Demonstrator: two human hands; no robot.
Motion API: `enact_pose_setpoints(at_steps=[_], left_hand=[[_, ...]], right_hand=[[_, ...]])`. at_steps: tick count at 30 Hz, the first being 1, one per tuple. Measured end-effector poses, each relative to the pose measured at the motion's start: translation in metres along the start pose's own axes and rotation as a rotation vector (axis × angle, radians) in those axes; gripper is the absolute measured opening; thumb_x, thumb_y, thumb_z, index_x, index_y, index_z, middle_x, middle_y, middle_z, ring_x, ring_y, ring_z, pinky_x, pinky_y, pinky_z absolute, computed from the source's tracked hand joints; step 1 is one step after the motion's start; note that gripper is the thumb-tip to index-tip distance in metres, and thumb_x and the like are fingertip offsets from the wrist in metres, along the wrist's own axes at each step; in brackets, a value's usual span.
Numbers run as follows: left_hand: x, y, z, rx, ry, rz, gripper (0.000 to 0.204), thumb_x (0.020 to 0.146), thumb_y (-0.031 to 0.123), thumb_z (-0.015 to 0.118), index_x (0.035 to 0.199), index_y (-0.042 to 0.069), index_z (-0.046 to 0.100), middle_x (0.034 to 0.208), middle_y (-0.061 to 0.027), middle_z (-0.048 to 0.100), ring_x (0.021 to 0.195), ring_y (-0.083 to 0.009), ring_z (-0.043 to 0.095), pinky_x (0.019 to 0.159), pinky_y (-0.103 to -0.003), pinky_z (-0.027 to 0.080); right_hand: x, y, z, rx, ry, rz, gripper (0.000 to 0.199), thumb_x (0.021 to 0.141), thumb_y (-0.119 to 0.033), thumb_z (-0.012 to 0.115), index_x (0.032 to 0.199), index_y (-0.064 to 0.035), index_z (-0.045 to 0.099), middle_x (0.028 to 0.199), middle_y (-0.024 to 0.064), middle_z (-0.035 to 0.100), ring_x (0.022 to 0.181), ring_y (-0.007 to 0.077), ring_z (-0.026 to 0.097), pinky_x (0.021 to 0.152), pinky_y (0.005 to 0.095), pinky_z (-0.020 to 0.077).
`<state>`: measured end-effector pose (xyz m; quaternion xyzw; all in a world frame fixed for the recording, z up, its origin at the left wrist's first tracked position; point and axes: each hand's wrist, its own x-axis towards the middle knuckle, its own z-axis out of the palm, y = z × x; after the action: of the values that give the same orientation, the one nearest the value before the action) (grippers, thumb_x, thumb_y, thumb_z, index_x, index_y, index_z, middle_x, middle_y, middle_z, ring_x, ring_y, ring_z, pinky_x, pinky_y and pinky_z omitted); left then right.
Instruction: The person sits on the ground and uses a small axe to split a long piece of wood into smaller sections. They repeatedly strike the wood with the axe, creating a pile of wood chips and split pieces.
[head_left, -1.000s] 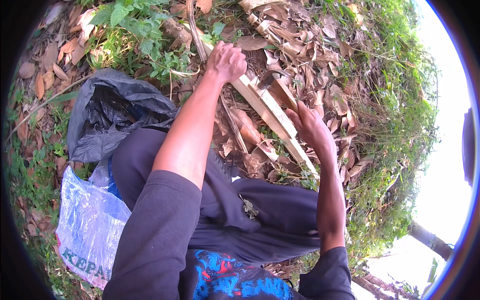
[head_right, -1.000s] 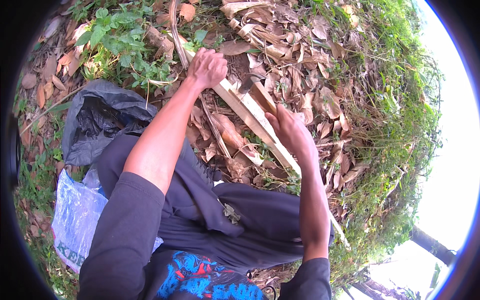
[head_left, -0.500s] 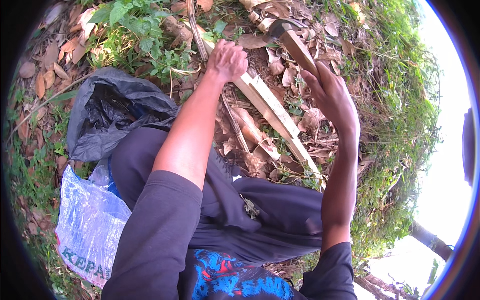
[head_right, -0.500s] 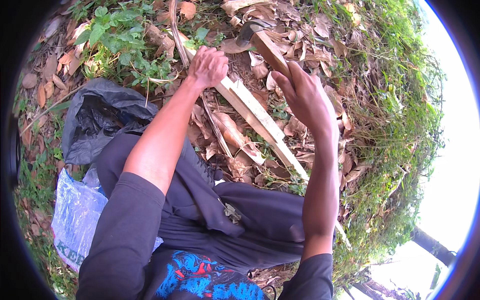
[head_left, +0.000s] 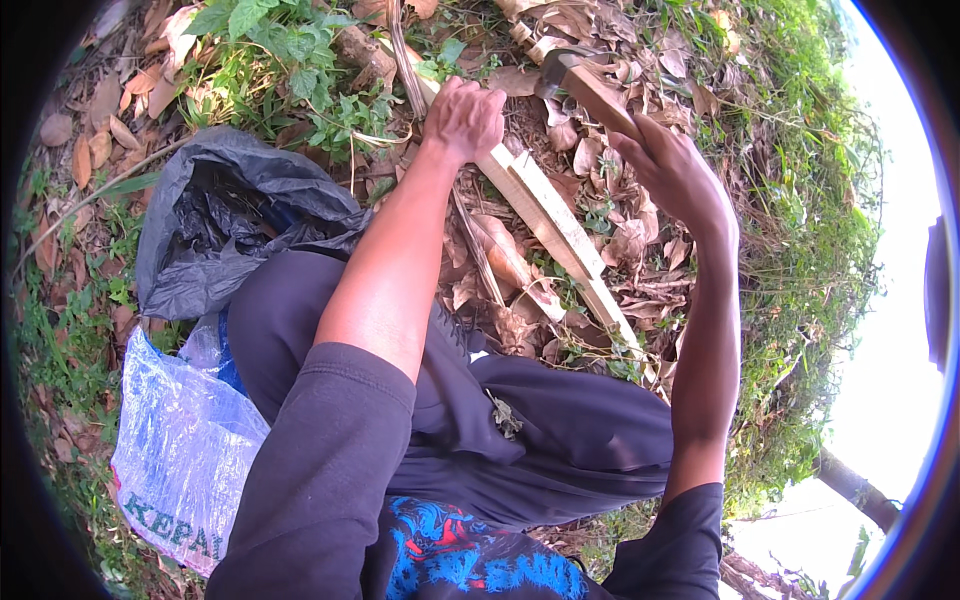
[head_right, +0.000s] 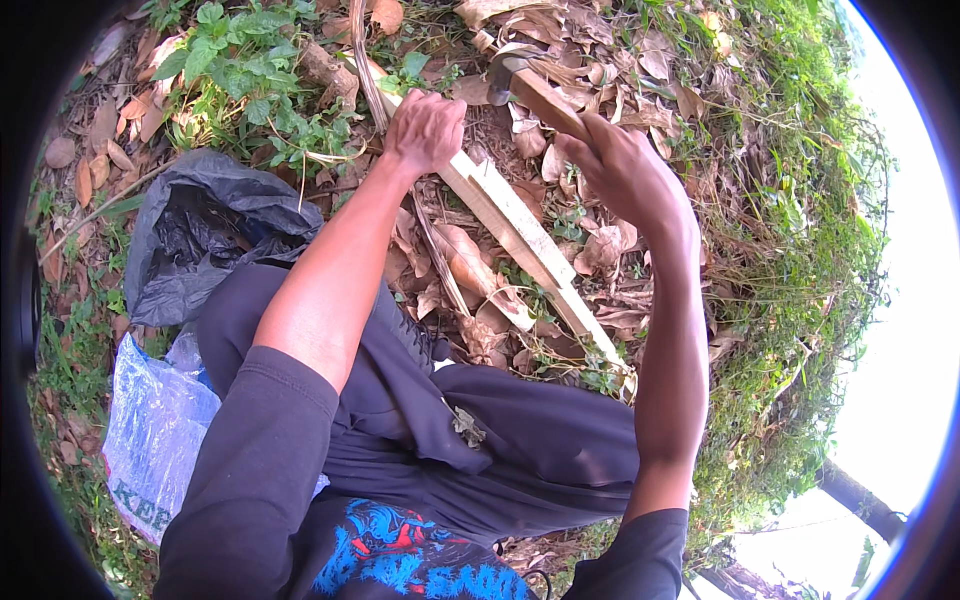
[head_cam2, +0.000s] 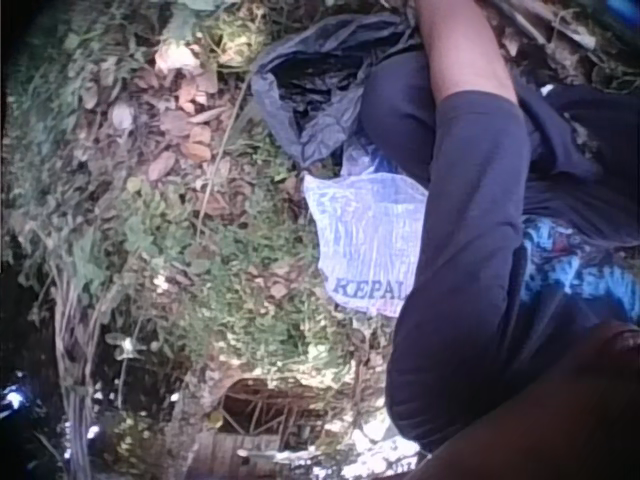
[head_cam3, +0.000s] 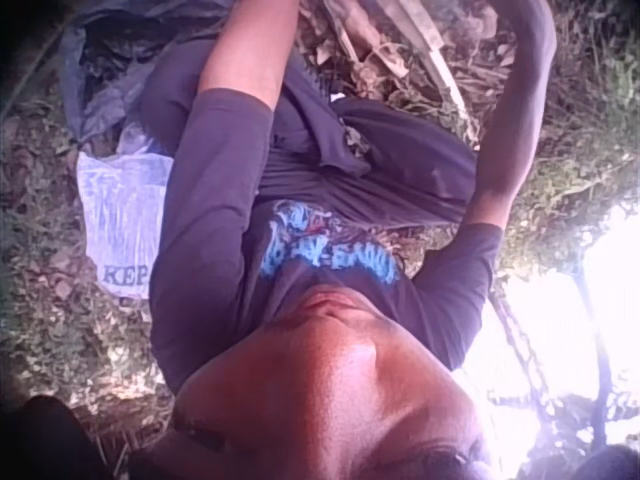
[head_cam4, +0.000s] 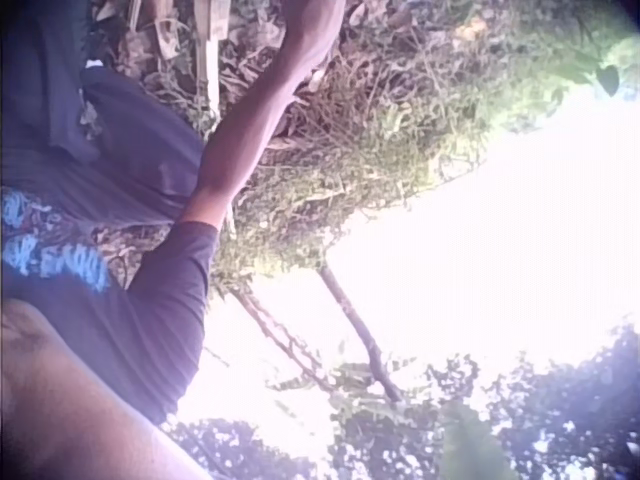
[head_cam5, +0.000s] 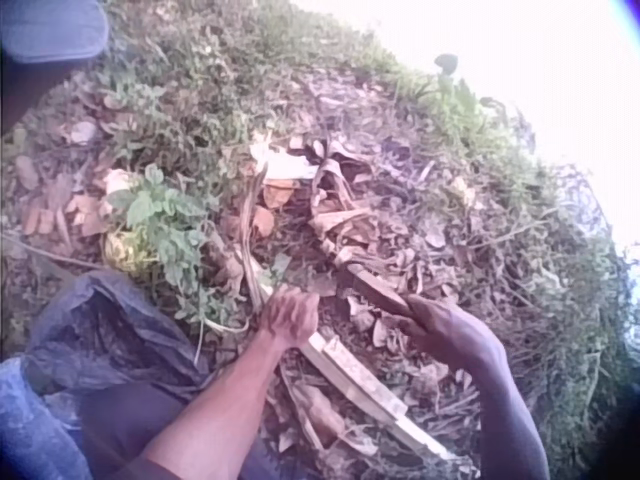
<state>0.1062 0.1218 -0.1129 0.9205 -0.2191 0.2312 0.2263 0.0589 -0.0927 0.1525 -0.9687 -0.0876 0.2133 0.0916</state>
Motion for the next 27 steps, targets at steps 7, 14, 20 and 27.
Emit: enact_pose_setpoints(at_steps=[7, 14, 20, 27], left_hand=[[0.015, 0.016, -0.022, -0.11, -0.253, -0.114, 0.016, 0.087, 0.011, 0.046, 0.078, 0.011, 0.059, 0.068, -0.0121, 0.065, 0.068, -0.0257, 0.061, 0.078, -0.041, 0.046], [0.015, 0.017, -0.024, -0.138, -0.236, -0.131, 0.014, 0.083, 0.009, 0.045, 0.073, 0.012, 0.055, 0.064, -0.0112, 0.061, 0.064, -0.0259, 0.057, 0.077, -0.04, 0.045], [0.015, 0.017, -0.025, -0.149, -0.241, -0.126, 0.014, 0.082, 0.01, 0.045, 0.073, 0.012, 0.055, 0.063, -0.0104, 0.06, 0.062, -0.025, 0.056, 0.077, -0.04, 0.045], [0.016, 0.016, -0.025, -0.127, -0.264, -0.127, 0.016, 0.082, 0.012, 0.044, 0.073, 0.013, 0.057, 0.063, -0.0098, 0.059, 0.062, -0.0239, 0.055, 0.076, -0.04, 0.044]], right_hand=[[-0.003, 0.003, 0.03, -0.037, -0.152, 0.055, 0.044, 0.107, -0.045, 0.045, 0.101, -0.0019, 0.056, 0.086, 0.024, 0.066, 0.081, 0.0412, 0.066, 0.076, 0.0539, 0.0477], [-0.024, 0.018, 0.057, 0.003, -0.214, 0.115, 0.045, 0.106, -0.048, 0.044, 0.107, -0.0033, 0.052, 0.088, 0.0282, 0.065, 0.089, 0.0469, 0.065, 0.081, 0.0569, 0.0483], [-0.037, 0.022, 0.069, 0.02, -0.134, 0.132, 0.043, 0.106, -0.044, 0.049, 0.101, -0.0019, 0.049, 0.076, 0.0225, 0.059, 0.075, 0.0435, 0.059, 0.071, 0.054, 0.0416], [-0.07, 0.048, 0.069, 0.12, -0.096, 0.18, 0.043, 0.105, -0.045, 0.049, 0.103, -0.002, 0.053, 0.086, 0.0262, 0.064, 0.082, 0.0459, 0.062, 0.076, 0.0551, 0.0453]])
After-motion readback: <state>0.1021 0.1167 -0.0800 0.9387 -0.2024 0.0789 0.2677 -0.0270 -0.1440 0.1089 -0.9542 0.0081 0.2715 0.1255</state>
